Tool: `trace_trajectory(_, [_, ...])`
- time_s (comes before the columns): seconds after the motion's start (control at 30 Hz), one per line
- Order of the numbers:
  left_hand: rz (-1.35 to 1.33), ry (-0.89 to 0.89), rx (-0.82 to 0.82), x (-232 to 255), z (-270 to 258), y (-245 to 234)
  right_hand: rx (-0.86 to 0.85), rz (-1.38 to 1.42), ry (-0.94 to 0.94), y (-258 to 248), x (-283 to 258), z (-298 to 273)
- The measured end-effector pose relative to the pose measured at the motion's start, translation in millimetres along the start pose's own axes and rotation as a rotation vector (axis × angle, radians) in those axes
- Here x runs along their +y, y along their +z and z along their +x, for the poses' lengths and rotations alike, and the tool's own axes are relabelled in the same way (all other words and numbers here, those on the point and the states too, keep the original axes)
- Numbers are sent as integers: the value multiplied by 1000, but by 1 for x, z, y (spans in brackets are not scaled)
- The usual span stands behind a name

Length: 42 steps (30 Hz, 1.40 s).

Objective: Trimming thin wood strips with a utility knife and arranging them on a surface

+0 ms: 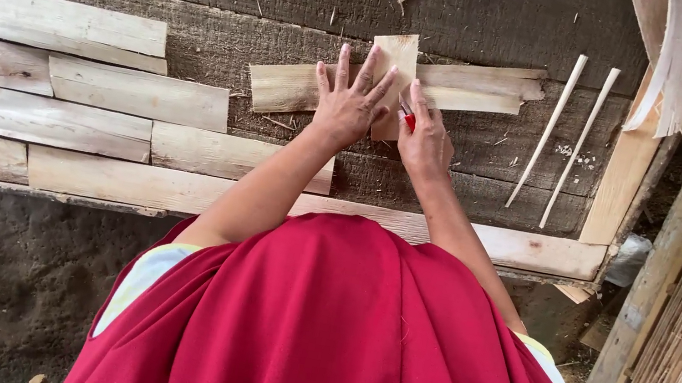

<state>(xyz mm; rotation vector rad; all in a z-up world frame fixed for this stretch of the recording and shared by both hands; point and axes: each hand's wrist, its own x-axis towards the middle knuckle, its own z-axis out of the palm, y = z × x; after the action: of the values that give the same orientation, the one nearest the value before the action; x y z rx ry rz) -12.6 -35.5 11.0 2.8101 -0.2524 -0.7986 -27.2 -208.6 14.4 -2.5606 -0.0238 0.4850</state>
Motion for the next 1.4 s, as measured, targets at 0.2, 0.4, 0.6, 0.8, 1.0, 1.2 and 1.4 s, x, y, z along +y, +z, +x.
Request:
trace_trajectory(0.2, [4, -10, -13, 1, 6, 2, -42, 32, 19, -1, -1, -1])
trace_trajectory(0.4, [-80, -6, -22, -2, 2, -11, -162, 375, 138, -22, -11, -3])
trace_trajectory(0.6, [-100, 57, -6, -13, -11, -18, -160, 375, 143, -9, -20, -11])
trace_trajectory(0.8, [-14, -26, -42, -3, -7, -18, -23, 97, 36, 19, 3, -7])
trace_trajectory(1.0, [46, -102, -84, 14, 8, 2, -133, 51, 13, 17, 11, -1])
trace_trajectory(1.2, [26, -112, -110, 13, 9, 4, -212, 697, 322, -16, 34, 24])
trace_trajectory(1.4, [-3, -123, -128, 14, 6, -5, -364, 980, 486, -31, -5, 9])
